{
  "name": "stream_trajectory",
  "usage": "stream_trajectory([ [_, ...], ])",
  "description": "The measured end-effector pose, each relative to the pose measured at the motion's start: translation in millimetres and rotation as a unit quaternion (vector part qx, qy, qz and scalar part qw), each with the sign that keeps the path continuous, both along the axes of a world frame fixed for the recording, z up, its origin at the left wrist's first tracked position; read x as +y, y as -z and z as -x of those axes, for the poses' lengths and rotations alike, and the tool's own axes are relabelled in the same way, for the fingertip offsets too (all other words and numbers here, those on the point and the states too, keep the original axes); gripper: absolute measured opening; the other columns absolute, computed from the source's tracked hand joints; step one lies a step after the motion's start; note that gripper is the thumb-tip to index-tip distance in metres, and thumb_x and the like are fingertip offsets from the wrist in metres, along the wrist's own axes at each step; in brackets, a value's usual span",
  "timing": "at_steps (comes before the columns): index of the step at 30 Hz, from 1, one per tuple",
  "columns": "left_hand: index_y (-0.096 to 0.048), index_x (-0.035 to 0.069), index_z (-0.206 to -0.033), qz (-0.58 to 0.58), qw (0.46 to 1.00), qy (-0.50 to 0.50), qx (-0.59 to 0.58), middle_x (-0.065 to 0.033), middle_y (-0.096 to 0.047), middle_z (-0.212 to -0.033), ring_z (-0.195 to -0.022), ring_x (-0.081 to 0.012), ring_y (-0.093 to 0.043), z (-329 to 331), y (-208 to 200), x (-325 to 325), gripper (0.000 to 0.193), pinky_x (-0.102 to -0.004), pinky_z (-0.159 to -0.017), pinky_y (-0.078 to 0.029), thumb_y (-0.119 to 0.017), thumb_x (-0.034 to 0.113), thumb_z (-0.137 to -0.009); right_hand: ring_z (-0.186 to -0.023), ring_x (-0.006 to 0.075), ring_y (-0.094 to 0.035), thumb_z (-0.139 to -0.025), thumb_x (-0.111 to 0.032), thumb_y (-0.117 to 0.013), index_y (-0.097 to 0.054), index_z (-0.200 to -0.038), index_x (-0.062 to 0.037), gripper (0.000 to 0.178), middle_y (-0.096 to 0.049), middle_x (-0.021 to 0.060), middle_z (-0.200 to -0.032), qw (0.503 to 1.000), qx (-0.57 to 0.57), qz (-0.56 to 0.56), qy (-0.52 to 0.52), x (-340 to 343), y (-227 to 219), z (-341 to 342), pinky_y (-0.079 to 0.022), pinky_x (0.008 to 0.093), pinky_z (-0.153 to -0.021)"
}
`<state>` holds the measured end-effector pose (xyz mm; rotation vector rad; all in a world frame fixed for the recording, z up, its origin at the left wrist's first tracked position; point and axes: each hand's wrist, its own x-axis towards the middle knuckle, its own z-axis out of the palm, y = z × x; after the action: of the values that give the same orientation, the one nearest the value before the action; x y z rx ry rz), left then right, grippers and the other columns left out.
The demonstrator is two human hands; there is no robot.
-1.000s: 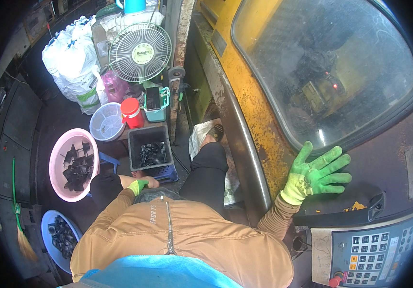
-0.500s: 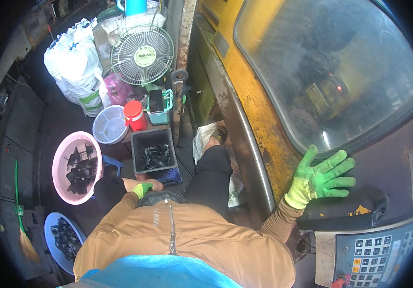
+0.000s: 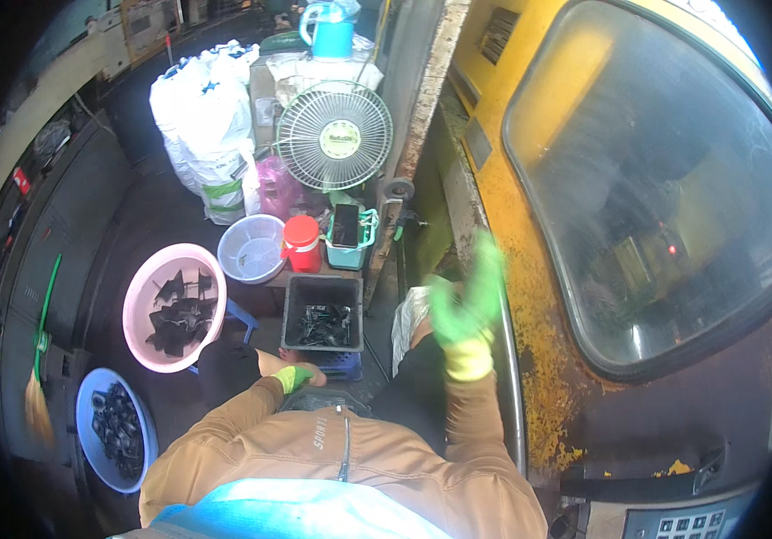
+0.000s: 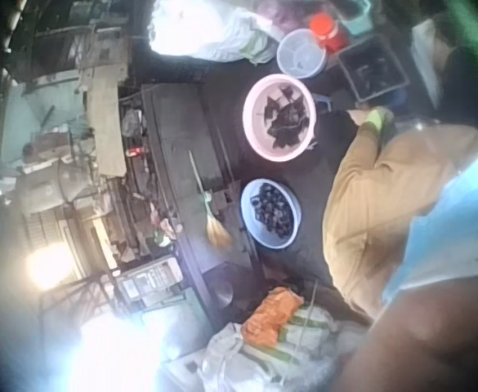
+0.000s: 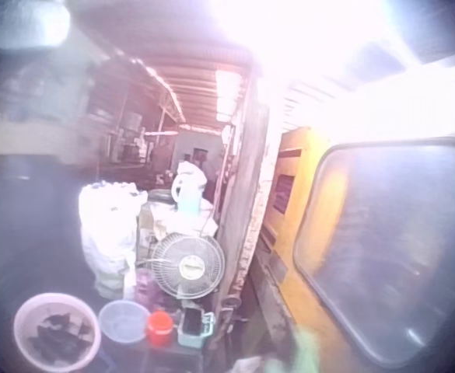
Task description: The person sits on a stool and sorts small black plastic parts from a container into a pink basin. They repeatedly pick up parts, inspect them, and place them into the basin while occasionally interacting with a nearby machine.
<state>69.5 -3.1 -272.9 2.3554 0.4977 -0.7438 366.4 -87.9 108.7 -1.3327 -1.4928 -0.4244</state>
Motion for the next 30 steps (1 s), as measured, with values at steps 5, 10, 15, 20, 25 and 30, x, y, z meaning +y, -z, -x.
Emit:
stream_trajectory([
  [5,-0.06,0.003,-0.125,-0.218,0.931,-0.135,-0.262,-0.0198,-0.06,-0.127,-0.117,-0.0328,-0.058,42,-115,-29,0.048,-0.0351,-0.095,-0.048,-0.066,0.028,-0.084,-0.112,0.0382,-0.057,-0.081,-0.026,-0.069,-0.051,-0.132,-0.0004,0.059,-0.06,0.0221,-0.121,0.955,-0.112,0.209,-0.181,102,95,43,-0.044,0.0499,-0.094],
  [10,-0.058,-0.002,-0.127,-0.236,0.69,-0.561,-0.391,-0.0237,-0.062,-0.123,-0.115,-0.0372,-0.059,112,-188,-56,0.049,-0.0402,-0.099,-0.046,-0.067,0.024,-0.086,-0.113,0.0329,-0.062,-0.079,-0.041,-0.066,-0.057,-0.132,-0.0085,0.063,-0.061,0.0187,-0.128,0.674,-0.255,0.653,-0.233,102,168,41,-0.048,0.0409,-0.095],
  [15,-0.058,-0.007,-0.124,-0.069,0.539,-0.79,-0.285,-0.026,-0.064,-0.116,-0.112,-0.0384,-0.059,175,-194,-68,0.053,-0.0391,-0.097,-0.045,-0.066,0.03,-0.087,-0.109,0.0365,-0.062,-0.085,-0.043,-0.061,-0.059,-0.126,-0.0015,0.059,-0.064,0.0211,-0.12,0.868,-0.141,0.374,-0.294,106,173,39,-0.048,0.0438,-0.093],
  [20,-0.057,0.0,-0.129,0.281,0.468,-0.687,-0.48,-0.0106,-0.064,-0.12,-0.105,-0.0222,-0.061,106,-207,-46,0.039,-0.0336,-0.094,-0.048,-0.057,0.022,-0.097,-0.118,0.0323,-0.059,-0.084,-0.051,-0.06,-0.057,-0.133,-0.0084,0.065,-0.061,0.0173,-0.129,0.73,-0.242,0.599,-0.224,111,169,44,-0.045,0.0411,-0.101],
  [25,-0.048,0.005,-0.139,0.453,0.369,-0.606,-0.541,-0.0163,-0.05,-0.141,-0.126,-0.0355,-0.05,41,-245,12,0.068,-0.0517,-0.108,-0.037,-0.052,0.055,-0.093,-0.116,0.0354,-0.059,-0.082,-0.05,-0.061,-0.057,-0.132,-0.0087,0.065,-0.062,0.0185,-0.125,0.792,-0.181,0.522,-0.26,115,174,49,-0.046,0.0412,-0.1],
  [30,-0.05,0.008,-0.139,0.578,0.201,-0.409,-0.677,-0.0192,-0.044,-0.147,-0.132,-0.045,-0.043,50,-280,43,0.076,-0.0594,-0.11,-0.032,-0.043,0.067,-0.092,-0.124,0.0321,-0.055,-0.084,-0.045,-0.062,-0.052,-0.139,-0.0095,0.066,-0.057,0.0162,-0.135,0.716,-0.181,0.639,-0.214,121,167,62,-0.042,0.0395,-0.105],
])
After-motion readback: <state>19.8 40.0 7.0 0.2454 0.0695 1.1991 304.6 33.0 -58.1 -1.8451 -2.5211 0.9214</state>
